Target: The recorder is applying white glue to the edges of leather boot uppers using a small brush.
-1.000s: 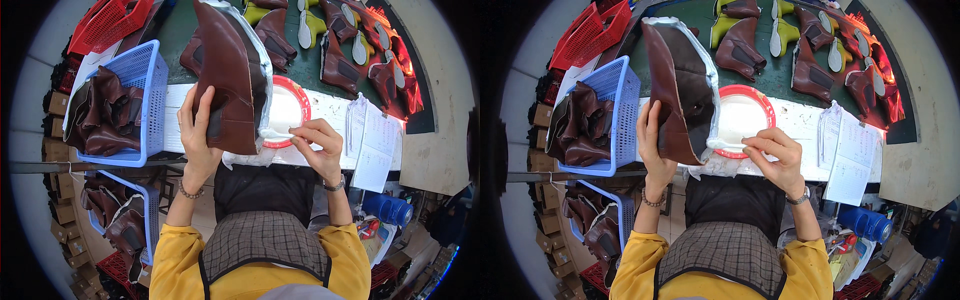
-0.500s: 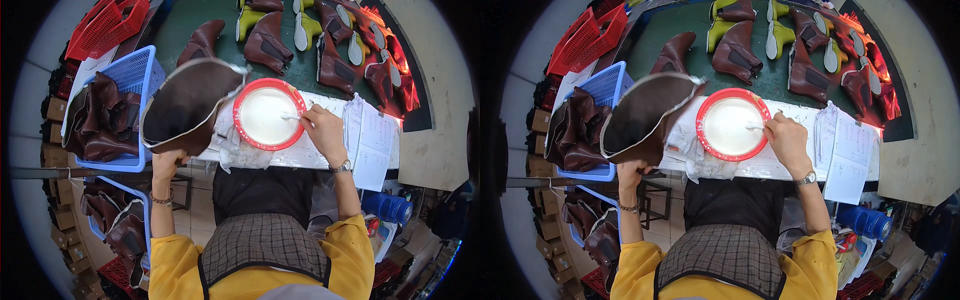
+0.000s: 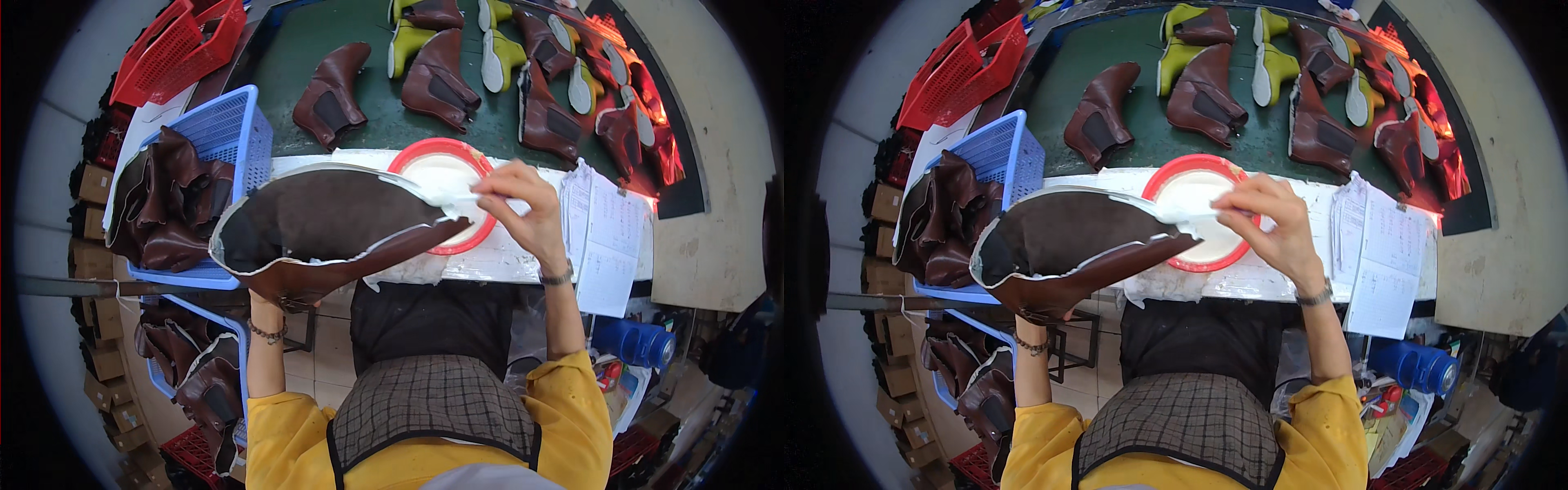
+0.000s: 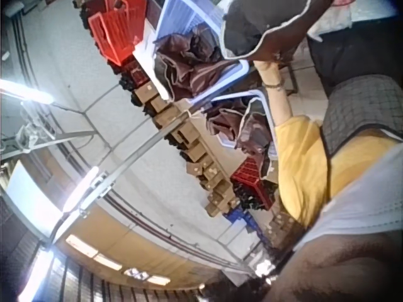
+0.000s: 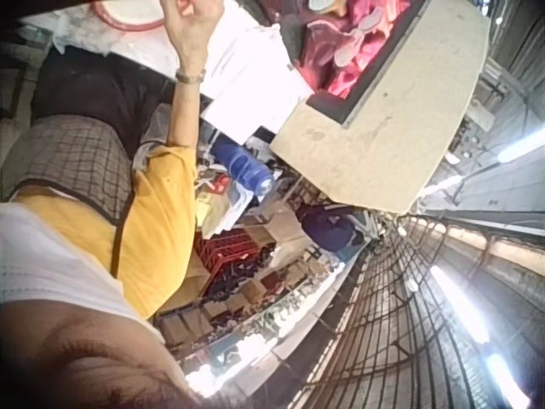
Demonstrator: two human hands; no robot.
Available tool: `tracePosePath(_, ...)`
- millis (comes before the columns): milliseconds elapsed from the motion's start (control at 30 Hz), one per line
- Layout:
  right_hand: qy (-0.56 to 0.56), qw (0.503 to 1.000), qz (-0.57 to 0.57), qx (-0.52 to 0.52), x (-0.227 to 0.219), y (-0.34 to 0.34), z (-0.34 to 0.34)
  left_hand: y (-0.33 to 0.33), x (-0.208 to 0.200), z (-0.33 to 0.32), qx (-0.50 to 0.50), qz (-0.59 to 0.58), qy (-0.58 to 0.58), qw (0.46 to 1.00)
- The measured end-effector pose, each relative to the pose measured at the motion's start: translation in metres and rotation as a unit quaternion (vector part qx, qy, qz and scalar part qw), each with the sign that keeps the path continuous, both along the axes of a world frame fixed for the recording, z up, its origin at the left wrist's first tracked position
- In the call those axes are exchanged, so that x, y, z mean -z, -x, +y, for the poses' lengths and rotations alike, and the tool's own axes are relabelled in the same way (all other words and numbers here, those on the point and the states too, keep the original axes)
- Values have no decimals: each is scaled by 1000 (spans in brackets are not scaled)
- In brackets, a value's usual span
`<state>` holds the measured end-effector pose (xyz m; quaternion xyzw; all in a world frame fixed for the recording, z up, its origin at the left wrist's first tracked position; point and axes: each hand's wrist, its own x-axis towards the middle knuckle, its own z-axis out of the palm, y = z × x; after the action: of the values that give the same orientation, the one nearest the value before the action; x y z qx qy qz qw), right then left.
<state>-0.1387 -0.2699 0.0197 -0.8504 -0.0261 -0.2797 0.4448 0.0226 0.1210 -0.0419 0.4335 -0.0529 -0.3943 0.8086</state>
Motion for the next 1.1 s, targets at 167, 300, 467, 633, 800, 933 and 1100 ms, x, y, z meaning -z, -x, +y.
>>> tracePosePath(167,20,998,45,29,6,18,2,9,5,-10,-76,21,-11,997)
tracePosePath(300,38,999,-12,12,-5,-6,11,38,8,-17,-128,43,-27,990)
tracePosePath(467,73,997,-17,-28,-17,-21,10,25,37,-14,62,19,40,997)
tracePosePath(633,117,991,-4,-66,-34,-22,3,31,19,-20,166,66,-67,982)
tracePosePath(800,176,977,17,-116,-46,-33,2,32,7,-41,311,65,-13,948)
tracePosePath(933,201,969,-1,-142,-44,-52,13,38,-18,-66,392,124,-52,910)
tracePosePath(1100,154,977,-38,-140,-34,-64,14,36,-18,-67,403,138,-26,904)
